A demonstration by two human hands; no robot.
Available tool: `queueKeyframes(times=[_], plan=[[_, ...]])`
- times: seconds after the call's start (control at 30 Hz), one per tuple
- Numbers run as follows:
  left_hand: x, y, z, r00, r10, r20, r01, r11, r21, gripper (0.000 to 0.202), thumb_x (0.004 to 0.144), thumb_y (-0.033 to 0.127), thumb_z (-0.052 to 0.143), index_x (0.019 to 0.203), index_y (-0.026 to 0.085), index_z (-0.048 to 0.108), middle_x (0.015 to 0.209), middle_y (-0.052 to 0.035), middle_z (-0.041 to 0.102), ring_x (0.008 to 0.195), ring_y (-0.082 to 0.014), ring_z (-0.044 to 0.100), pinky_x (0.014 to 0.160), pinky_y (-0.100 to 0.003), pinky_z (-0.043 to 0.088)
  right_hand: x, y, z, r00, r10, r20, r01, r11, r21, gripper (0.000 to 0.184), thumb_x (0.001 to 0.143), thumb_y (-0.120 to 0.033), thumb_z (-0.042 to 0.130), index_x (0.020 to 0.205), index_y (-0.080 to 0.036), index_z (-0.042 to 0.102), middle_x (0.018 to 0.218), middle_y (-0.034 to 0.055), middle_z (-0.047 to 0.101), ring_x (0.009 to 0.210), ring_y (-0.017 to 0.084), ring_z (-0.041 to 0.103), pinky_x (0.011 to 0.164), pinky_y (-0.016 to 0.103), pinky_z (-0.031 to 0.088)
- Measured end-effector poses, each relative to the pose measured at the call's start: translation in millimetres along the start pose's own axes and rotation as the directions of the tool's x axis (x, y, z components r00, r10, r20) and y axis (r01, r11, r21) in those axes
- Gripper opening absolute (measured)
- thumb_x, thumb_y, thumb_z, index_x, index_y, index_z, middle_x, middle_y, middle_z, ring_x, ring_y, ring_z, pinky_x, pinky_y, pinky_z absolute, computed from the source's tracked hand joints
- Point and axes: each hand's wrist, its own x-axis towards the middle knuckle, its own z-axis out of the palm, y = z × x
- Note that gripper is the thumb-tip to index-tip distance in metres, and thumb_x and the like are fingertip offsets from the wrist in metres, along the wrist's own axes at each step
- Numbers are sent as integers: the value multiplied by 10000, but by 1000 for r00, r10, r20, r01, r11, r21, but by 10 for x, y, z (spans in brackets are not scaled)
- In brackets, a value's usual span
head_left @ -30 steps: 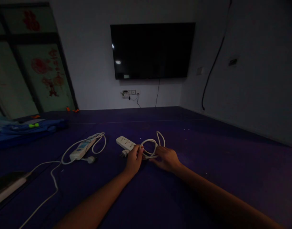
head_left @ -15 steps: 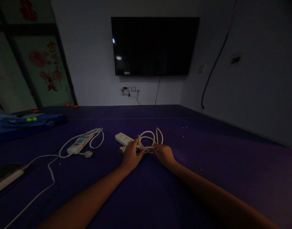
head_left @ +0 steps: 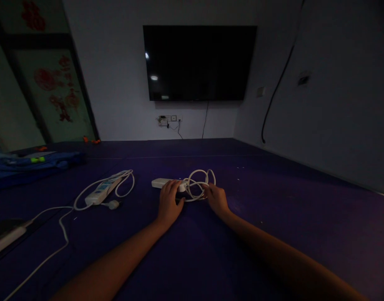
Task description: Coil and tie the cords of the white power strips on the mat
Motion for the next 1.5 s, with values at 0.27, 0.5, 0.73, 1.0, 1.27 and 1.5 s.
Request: queueKeyframes(times=[0.27, 0.5, 0.73, 1.0, 1.27, 1.5], plan=[[-14, -27, 31, 1000, -21, -20, 21, 1000, 5, 454, 688, 87, 566, 1113, 230, 496, 1172, -68, 512, 1167, -256, 394, 971, -475, 334, -10, -46, -6, 996, -14, 92, 26, 992, -126, 418, 864, -461, 327, 605, -198, 523, 538, 10, 595, 509, 130, 561, 491, 200, 321], [-19, 6, -2, 998, 44, 51, -47, 998, 48, 320, 701, 122, 576, 1001, 230, 573, 1100, -50, 571, 1160, -270, 394, 967, -506, 322, -16, -109, -3, 985, -29, 168, 72, 964, -255, 339, 866, -411, 373, 678, -206, 568, 616, 18, 633, 556, 139, 577, 493, 206, 301], [-21, 3, 15, 992, 88, 91, -90, 996, 16, 251, 720, 91, 546, 934, 210, 606, 998, -40, 628, 1103, -250, 449, 968, -496, 324, -18, -99, -4, 973, -108, 203, 156, 960, -234, 341, 865, -416, 383, 684, -201, 576, 632, 17, 627, 575, 136, 571, 500, 206, 296], [-2, -2, -2, 997, 61, 55, -62, 998, 4, 236, 741, 58, 509, 902, 205, 599, 991, -37, 629, 1068, -221, 464, 941, -456, 349, -17, -128, -41, 959, -113, 259, 167, 965, -201, 438, 878, -494, 312, 779, -198, 619, 702, 21, 649, 622, 138, 588, 541, 206, 327], [-6, 51, -53, 997, -80, -24, 82, 992, 94, 154, 760, 105, 517, 846, 219, 575, 1030, -29, 609, 1078, -234, 446, 949, -475, 289, 0, -99, -35, 948, -36, 316, 125, 955, -267, 538, 920, -456, 174, 803, -209, 638, 786, 49, 667, 759, 161, 611, 598, 214, 363], [15, 46, -57, 993, -113, -24, 114, 992, 60, 82, 750, 155, 546, 798, 217, 571, 987, -34, 617, 1032, -240, 477, 919, -460, 322, 15, -70, -25, 957, 9, 290, 80, 952, -294, 550, 928, -442, 140, 822, -179, 611, 802, 69, 658, 761, 161, 607, 619, 224, 370]])
